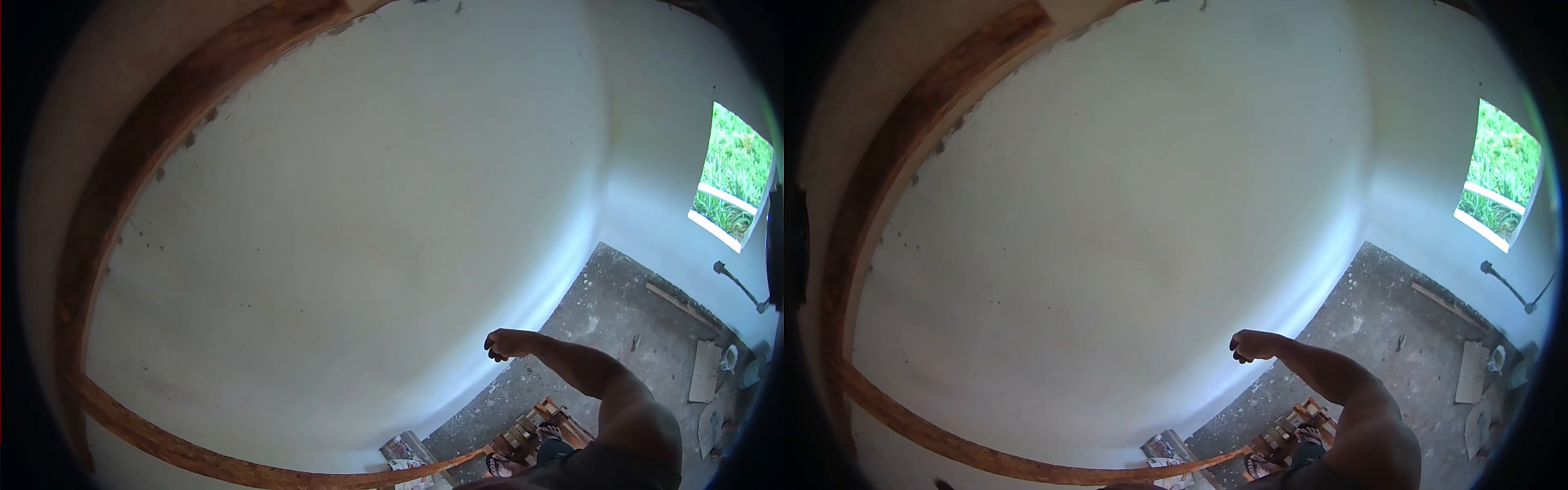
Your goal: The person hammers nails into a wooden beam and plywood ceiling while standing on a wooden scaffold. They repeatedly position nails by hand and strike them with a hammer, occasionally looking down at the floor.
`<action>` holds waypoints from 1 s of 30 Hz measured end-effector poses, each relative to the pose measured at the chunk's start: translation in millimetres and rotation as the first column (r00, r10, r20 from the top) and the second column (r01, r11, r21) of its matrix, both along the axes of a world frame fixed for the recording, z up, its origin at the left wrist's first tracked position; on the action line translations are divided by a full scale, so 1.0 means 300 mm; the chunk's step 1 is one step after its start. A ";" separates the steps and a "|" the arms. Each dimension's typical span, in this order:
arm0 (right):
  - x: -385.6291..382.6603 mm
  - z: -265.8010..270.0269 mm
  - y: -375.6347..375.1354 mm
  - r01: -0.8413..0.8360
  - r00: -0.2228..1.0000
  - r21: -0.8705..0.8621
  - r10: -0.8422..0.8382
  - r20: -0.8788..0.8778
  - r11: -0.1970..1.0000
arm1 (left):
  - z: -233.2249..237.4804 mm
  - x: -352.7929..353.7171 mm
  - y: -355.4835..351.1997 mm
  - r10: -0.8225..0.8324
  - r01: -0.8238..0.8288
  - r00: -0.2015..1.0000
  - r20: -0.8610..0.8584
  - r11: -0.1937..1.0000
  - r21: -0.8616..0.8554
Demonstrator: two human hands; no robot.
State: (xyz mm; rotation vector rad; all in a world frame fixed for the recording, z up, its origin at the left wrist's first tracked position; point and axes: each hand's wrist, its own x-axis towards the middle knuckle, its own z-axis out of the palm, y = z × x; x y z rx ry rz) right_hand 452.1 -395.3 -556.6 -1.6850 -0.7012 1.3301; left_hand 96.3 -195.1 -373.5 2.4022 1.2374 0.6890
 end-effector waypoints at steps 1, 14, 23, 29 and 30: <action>0.012 0.009 -0.005 0.003 0.997 0.058 0.002 -0.074 0.998 | -0.053 0.039 -0.051 -0.031 0.029 0.999 -0.012 0.995 -0.101; 0.063 0.208 -0.154 0.023 0.995 0.326 -0.053 0.083 0.945 | -0.533 -0.180 -0.561 -0.011 -0.105 0.989 -0.145 0.636 -0.765; 0.136 0.140 -0.382 0.555 0.742 0.272 -0.321 -0.588 0.786 | -0.759 -0.683 -0.888 -0.229 0.031 0.939 -0.255 0.798 -0.602; 0.012 0.138 -0.486 0.614 0.673 0.306 -0.280 -0.685 0.727 | -0.546 -0.405 -0.778 0.050 -0.354 0.934 -0.355 0.285 -0.891; -0.005 0.140 -0.495 0.634 0.661 0.298 -0.300 -0.688 0.714 | -0.562 -0.418 -0.762 0.058 -0.307 0.951 -0.303 0.270 -0.913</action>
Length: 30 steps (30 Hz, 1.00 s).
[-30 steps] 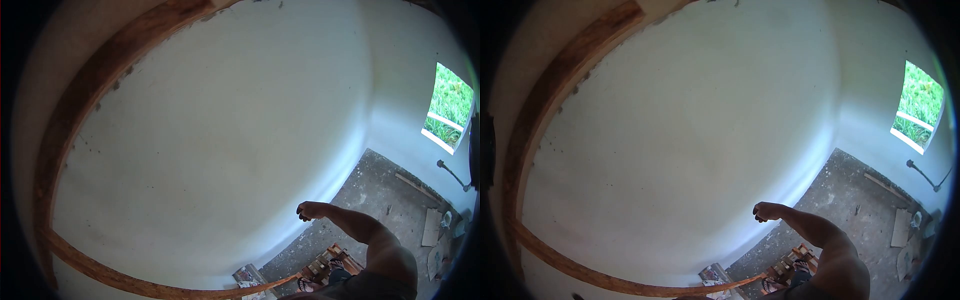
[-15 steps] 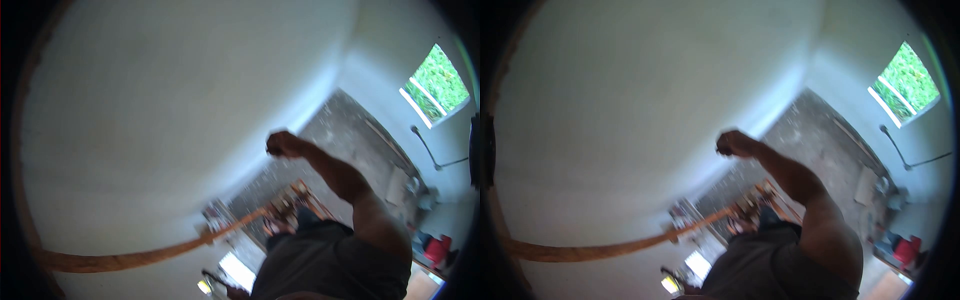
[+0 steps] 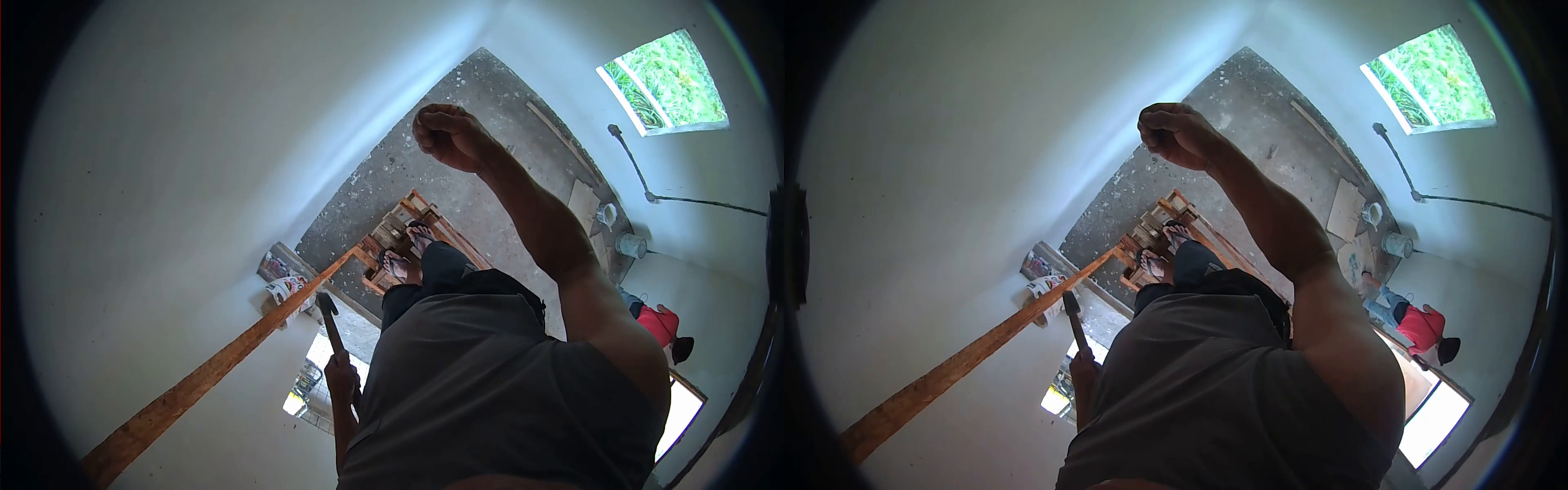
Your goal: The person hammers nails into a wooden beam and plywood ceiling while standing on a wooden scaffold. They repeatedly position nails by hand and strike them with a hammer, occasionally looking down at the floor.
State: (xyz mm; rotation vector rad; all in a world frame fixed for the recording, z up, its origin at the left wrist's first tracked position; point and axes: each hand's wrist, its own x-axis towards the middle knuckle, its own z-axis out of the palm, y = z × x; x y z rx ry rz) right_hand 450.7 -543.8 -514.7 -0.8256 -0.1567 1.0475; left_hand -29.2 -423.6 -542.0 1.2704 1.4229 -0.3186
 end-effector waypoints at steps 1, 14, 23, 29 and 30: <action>-0.010 0.004 -0.005 0.025 1.000 -0.001 -0.025 -0.002 1.000 | -0.010 -0.010 0.020 0.006 -0.006 0.999 0.032 1.000 -0.009; -0.104 -0.022 -0.020 0.041 0.992 -0.266 -0.007 0.129 0.963 | -0.267 -0.088 0.253 -0.522 0.468 0.846 0.108 0.825 0.316; 0.334 0.199 0.250 0.105 0.895 -0.236 0.012 0.445 0.966 | 0.083 0.411 0.348 -0.116 0.063 0.955 0.274 0.979 0.195; 0.656 0.742 0.516 0.168 0.737 0.052 -0.160 0.656 0.984 | 0.564 0.757 0.534 -0.420 0.183 0.900 0.118 0.608 0.773; 0.685 0.856 0.557 0.217 0.706 0.096 -0.224 0.672 0.971 | 0.697 0.827 0.533 -0.490 0.174 0.868 0.082 0.455 0.873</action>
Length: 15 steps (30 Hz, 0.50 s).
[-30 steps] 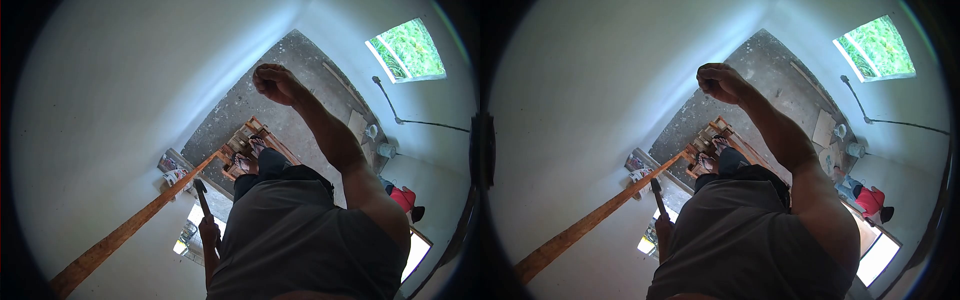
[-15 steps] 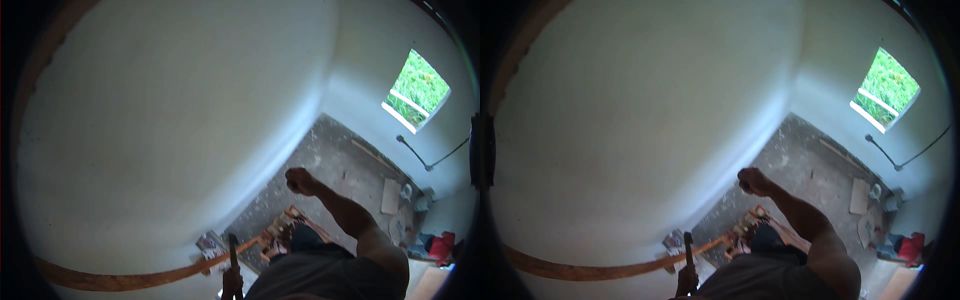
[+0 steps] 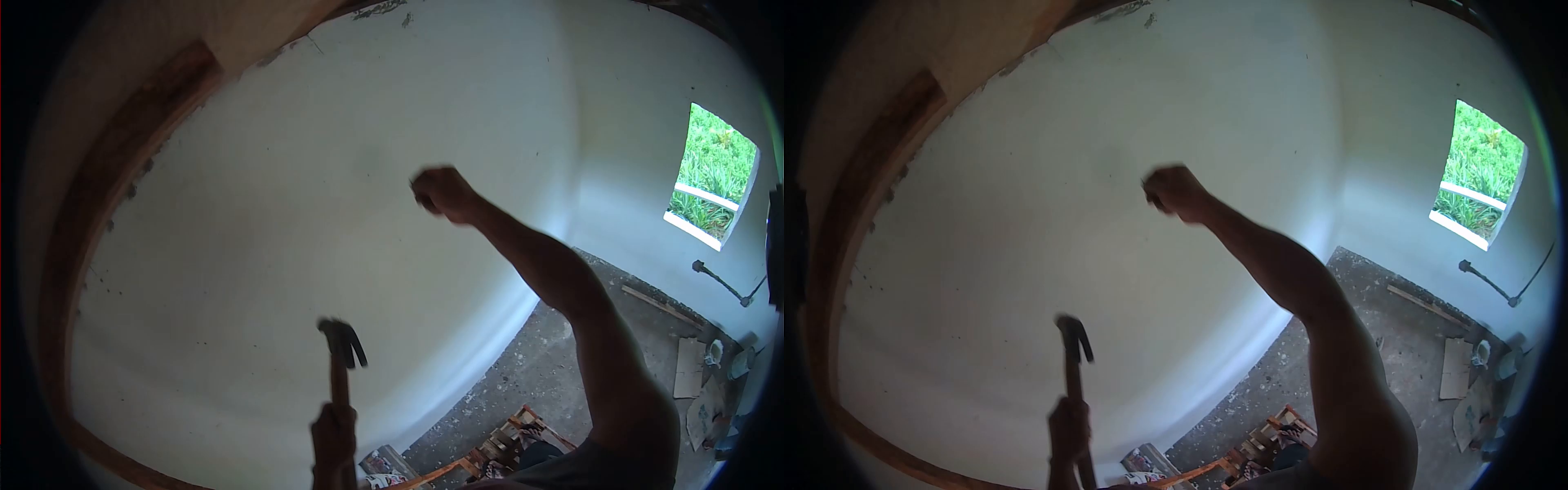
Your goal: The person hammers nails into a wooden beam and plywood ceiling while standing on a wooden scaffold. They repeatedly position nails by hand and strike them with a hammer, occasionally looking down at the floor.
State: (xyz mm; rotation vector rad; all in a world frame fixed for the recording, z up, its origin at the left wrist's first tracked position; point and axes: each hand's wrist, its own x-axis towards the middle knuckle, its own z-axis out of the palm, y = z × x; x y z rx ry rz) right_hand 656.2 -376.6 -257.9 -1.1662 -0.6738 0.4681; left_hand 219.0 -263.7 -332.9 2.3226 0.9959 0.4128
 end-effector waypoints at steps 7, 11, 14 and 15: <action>0.182 0.561 0.265 0.370 0.767 0.223 -0.432 0.475 0.902 | 0.579 0.361 0.182 -0.208 0.199 0.971 -0.121 0.409 0.891; 0.279 0.720 0.378 0.793 -0.061 0.200 -0.252 0.966 0.575 | 0.804 0.518 0.163 -0.016 0.280 0.955 -0.296 0.381 0.881; 0.278 0.791 0.389 0.752 0.193 0.140 -0.418 0.888 0.644 | 0.913 0.597 0.179 0.050 0.320 0.940 -0.338 0.220 0.922; 0.292 0.808 0.406 0.721 0.313 0.085 -0.432 0.846 0.688 | 0.942 0.617 0.202 0.075 0.336 0.933 -0.351 0.159 0.928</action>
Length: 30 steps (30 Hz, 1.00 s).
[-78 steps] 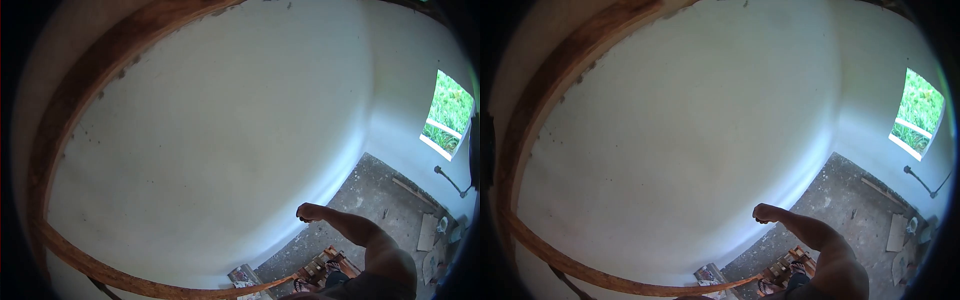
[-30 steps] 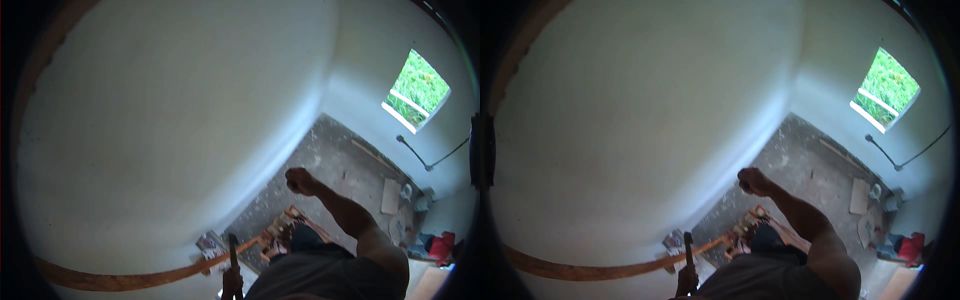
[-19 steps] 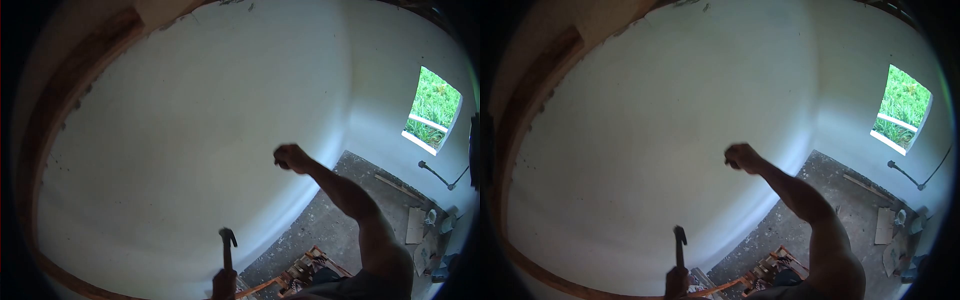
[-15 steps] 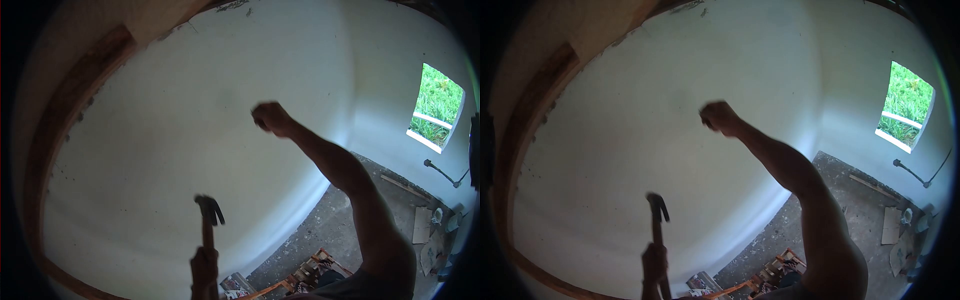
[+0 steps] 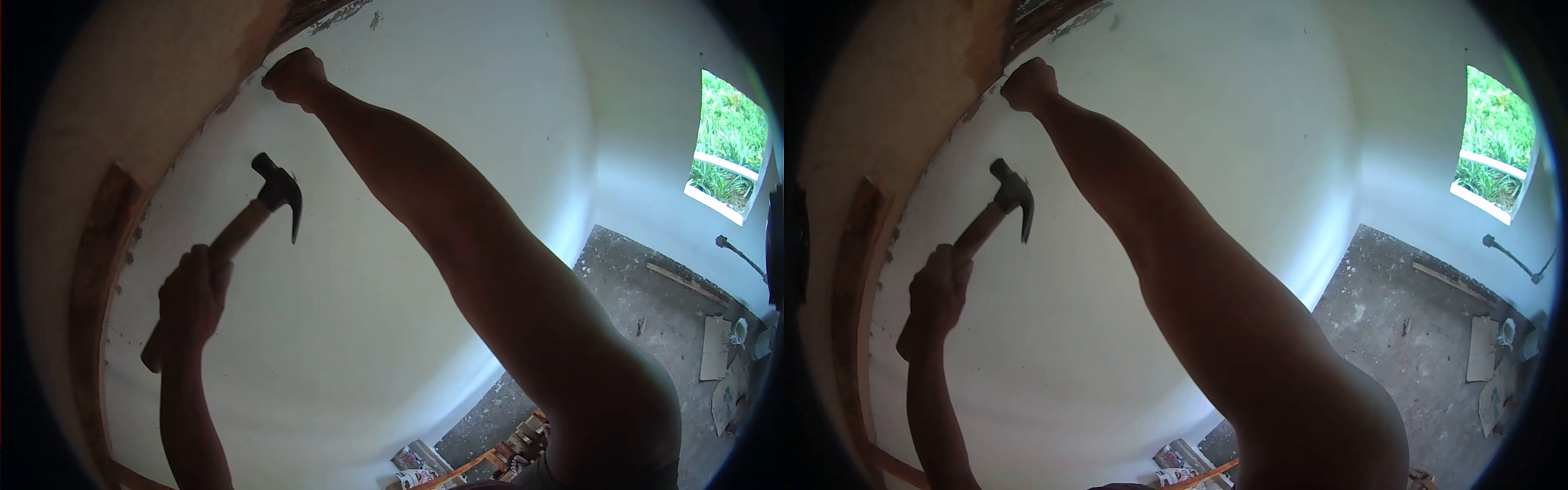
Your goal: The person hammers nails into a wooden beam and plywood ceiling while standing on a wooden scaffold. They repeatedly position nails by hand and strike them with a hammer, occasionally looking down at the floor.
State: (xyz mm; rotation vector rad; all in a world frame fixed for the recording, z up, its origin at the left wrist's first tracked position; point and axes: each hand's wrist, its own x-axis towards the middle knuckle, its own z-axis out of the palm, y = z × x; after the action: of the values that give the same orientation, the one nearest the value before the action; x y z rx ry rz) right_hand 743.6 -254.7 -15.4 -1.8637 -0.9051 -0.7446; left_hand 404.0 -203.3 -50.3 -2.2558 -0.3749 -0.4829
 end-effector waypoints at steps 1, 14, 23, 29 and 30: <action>0.020 0.007 0.020 0.033 0.999 0.014 -0.033 0.030 0.999 | 0.029 0.021 0.003 -0.026 0.026 1.000 0.013 1.000 -0.008; 0.147 -0.006 0.168 -0.488 0.858 0.380 0.513 0.041 0.786 | 0.171 0.213 0.024 0.055 -0.052 0.998 -0.023 0.994 0.099; 0.058 -0.048 0.139 -0.596 0.767 0.358 0.642 -0.011 0.718 | 0.172 0.264 0.099 -0.047 0.053 0.998 -0.028 0.971 0.235; 0.137 0.012 0.073 -0.624 0.551 0.613 0.829 -0.095 0.485 | 0.240 0.364 0.011 -0.008 0.011 1.000 -0.010 0.976 0.220; 0.121 0.017 0.055 -0.600 0.513 0.651 0.848 -0.133 0.465 | 0.235 0.367 0.002 0.013 -0.010 1.000 -0.015 0.977 0.211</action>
State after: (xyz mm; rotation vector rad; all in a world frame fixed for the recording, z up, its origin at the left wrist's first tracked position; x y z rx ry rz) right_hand 779.8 -238.2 -10.2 -0.8732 -0.9630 0.0426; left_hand 514.0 -202.7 20.3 -2.0494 -0.3127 -0.4756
